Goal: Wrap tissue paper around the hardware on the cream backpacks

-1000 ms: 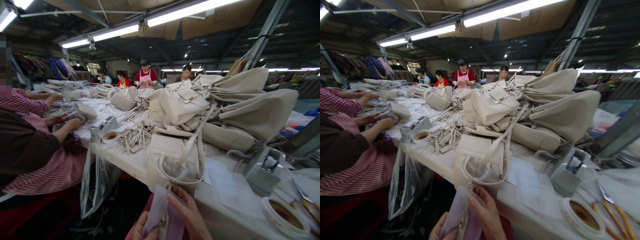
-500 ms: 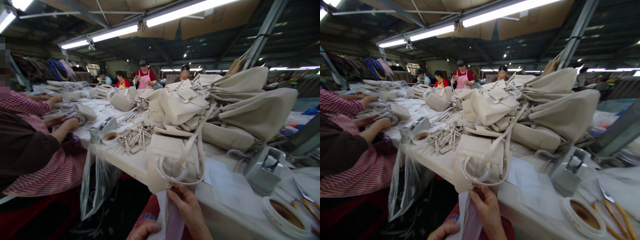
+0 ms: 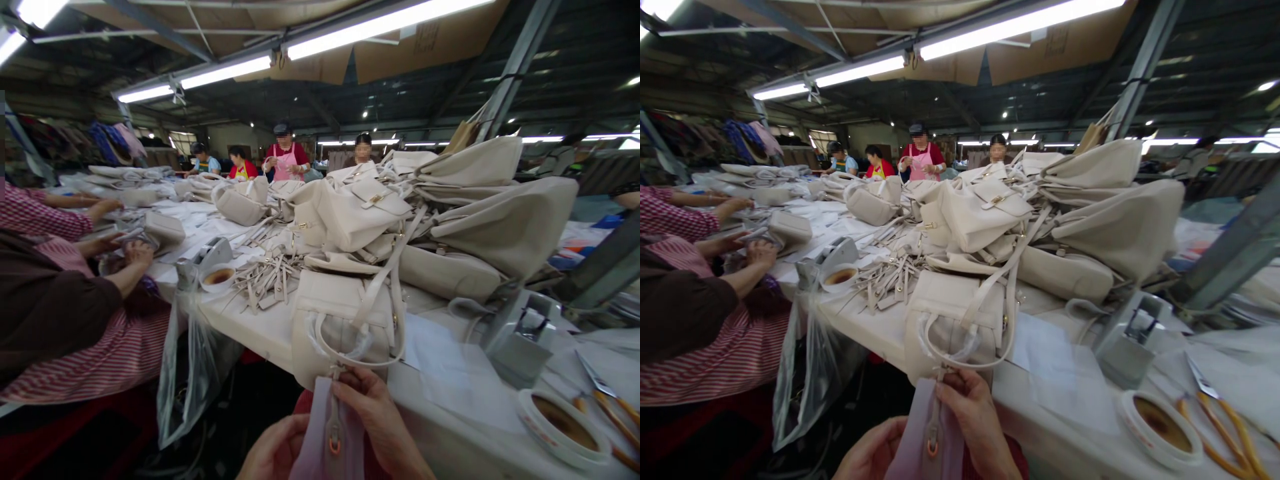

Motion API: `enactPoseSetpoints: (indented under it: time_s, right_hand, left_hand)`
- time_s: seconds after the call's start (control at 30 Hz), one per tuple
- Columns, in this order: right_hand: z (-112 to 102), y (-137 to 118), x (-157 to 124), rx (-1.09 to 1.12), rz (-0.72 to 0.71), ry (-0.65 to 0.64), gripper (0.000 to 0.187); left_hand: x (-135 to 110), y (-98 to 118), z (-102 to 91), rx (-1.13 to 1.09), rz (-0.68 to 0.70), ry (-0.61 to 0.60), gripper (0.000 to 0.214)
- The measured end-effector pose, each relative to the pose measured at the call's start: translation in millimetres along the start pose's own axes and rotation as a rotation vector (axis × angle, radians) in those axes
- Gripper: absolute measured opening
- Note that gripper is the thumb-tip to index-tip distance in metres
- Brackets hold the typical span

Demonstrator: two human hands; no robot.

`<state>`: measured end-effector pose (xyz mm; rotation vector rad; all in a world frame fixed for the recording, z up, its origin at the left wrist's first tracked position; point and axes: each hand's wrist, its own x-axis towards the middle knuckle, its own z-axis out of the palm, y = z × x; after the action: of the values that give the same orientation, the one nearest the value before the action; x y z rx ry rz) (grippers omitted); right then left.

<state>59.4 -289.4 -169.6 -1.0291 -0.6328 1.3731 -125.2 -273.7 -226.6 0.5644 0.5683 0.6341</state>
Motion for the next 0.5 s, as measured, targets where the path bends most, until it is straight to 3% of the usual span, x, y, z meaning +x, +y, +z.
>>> enactPoseSetpoints:
  time_s: [0.1,0.2,0.37,0.5]
  right_hand:
    - [-0.7,-2.9,-0.5,-0.051,0.002,0.001,0.040]
    - [-1.5,-1.6,3.0,-0.100,-0.001,0.046,0.040]
    - [-7.3,4.2,5.7,-0.115,-0.043,0.121,0.046]
    - [-26.1,3.2,-17.2,-0.101,-0.051,0.134,0.050]
  left_hand:
    - [9.2,22.3,21.6,0.240,0.006,0.116,0.039]
    - [23.6,34.5,39.8,0.349,0.000,0.069,0.041]
    - [36.7,38.1,60.6,0.563,-0.029,0.009,0.038]
    - [37.6,33.2,74.3,0.578,-0.039,-0.013,0.037]
